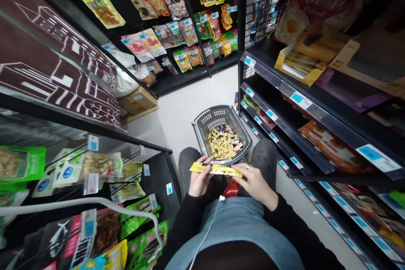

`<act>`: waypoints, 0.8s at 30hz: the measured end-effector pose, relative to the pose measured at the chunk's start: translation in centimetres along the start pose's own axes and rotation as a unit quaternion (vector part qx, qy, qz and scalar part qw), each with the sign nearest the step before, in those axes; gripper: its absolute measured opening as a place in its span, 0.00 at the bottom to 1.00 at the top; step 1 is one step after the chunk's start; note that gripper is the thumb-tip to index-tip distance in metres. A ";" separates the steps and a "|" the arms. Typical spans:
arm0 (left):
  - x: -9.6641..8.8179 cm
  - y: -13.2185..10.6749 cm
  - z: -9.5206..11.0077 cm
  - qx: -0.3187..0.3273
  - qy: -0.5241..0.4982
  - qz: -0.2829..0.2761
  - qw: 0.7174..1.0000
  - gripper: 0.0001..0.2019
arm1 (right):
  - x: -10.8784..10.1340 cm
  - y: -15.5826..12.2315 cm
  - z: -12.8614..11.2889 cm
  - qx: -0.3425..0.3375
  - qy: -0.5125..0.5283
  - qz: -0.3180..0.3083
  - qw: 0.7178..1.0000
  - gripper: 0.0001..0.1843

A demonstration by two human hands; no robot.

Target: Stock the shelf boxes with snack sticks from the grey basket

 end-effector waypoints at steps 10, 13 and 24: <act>-2.9 -1.2 2.3 0.110 0.134 -0.027 0.984 0.27 | -2.5 0.0 0.4 0.045 0.186 -0.064 0.979 0.13; -2.7 -1.5 2.8 0.101 0.244 -0.064 0.962 0.18 | -2.6 -0.2 1.2 0.076 0.217 -0.052 0.972 0.16; -0.6 -1.7 5.5 0.217 0.317 -0.090 0.919 0.10 | -4.7 -2.2 0.0 -0.063 0.027 0.067 0.995 0.14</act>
Point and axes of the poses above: each hand's wrist, its own y-axis towards the middle knuckle, its own x-axis out of the palm, z = x × y, the point moved 5 cm from there along y, towards the middle knuckle, and after that the axes turned 10 degrees about x, right-handed, at the moved point
